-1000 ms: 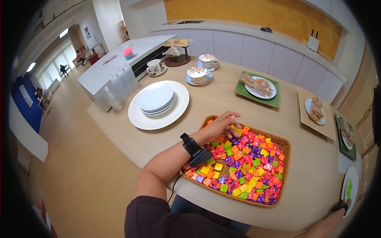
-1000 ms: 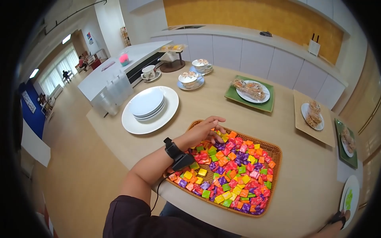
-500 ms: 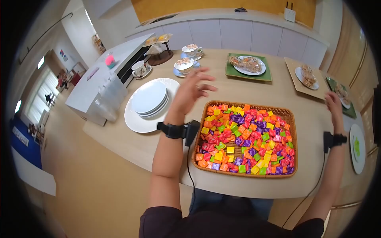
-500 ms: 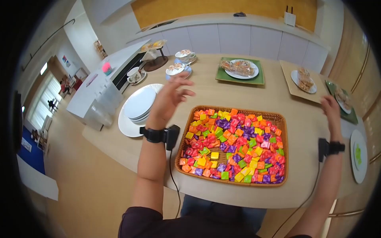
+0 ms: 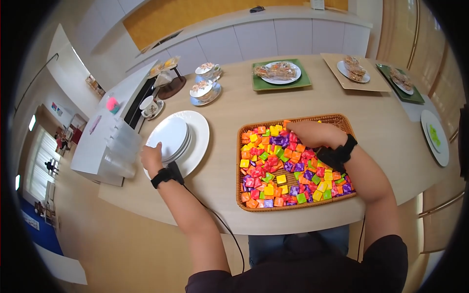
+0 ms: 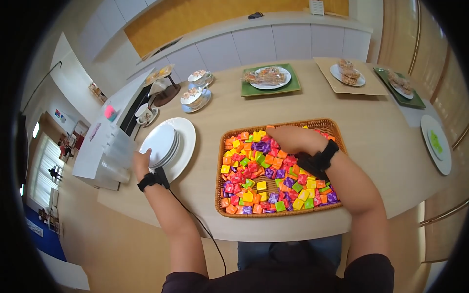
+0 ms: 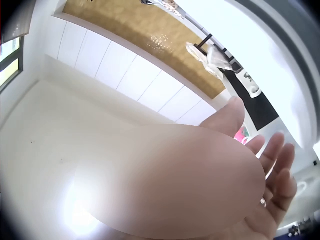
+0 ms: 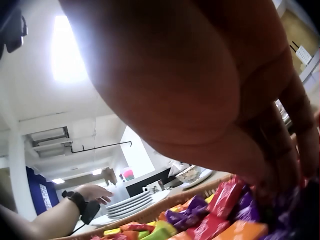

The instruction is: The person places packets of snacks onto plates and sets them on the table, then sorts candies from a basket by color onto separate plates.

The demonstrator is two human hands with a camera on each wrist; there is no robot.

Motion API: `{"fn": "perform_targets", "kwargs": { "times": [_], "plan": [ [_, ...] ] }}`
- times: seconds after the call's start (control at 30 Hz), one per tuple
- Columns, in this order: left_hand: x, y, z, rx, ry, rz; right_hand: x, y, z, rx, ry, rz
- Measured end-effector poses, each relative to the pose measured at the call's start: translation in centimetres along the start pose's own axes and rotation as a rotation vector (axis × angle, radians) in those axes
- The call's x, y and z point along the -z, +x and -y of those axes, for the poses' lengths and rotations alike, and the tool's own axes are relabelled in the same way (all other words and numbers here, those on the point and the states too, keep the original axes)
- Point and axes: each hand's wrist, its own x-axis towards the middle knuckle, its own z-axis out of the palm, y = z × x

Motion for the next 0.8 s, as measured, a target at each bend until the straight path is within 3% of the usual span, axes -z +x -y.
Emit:
{"fn": "perform_targets", "kwargs": {
  "times": [0.13,0.17,0.3,0.33,0.43,0.67,0.77,0.8],
  "plan": [
    [-1.2,1.4,1.2,0.013,-0.025,0.216,0.2,-0.8,0.8,0.135,0.096,0.089],
    [-1.3,1.4,1.1,0.033,-0.023,0.197,0.2,-1.0,0.8,0.207,0.122,0.072],
    [-1.4,1.1,1.2,0.105,-0.036,0.123,0.0,-1.0,0.5,0.15,0.198,-0.025],
    [-1.6,1.3,1.5,0.114,-0.054,0.11,0.0,-1.1,0.5,0.316,0.144,-0.144],
    [-1.9,1.9,2.2,0.085,-0.052,0.101,0.6,-2.1,1.4,0.291,0.234,-0.041],
    [-1.2,2.1,2.4,-0.035,-0.095,0.211,-0.2,-1.3,0.8,0.352,0.16,-0.017],
    [-3.8,4.0,4.3,-0.022,-0.266,0.126,0.8,-1.8,1.0,0.246,0.176,-0.042],
    [-5.4,5.7,5.5,-0.017,-0.266,0.124,0.8,-1.8,1.0,0.241,0.161,-0.165]
  ]
}}
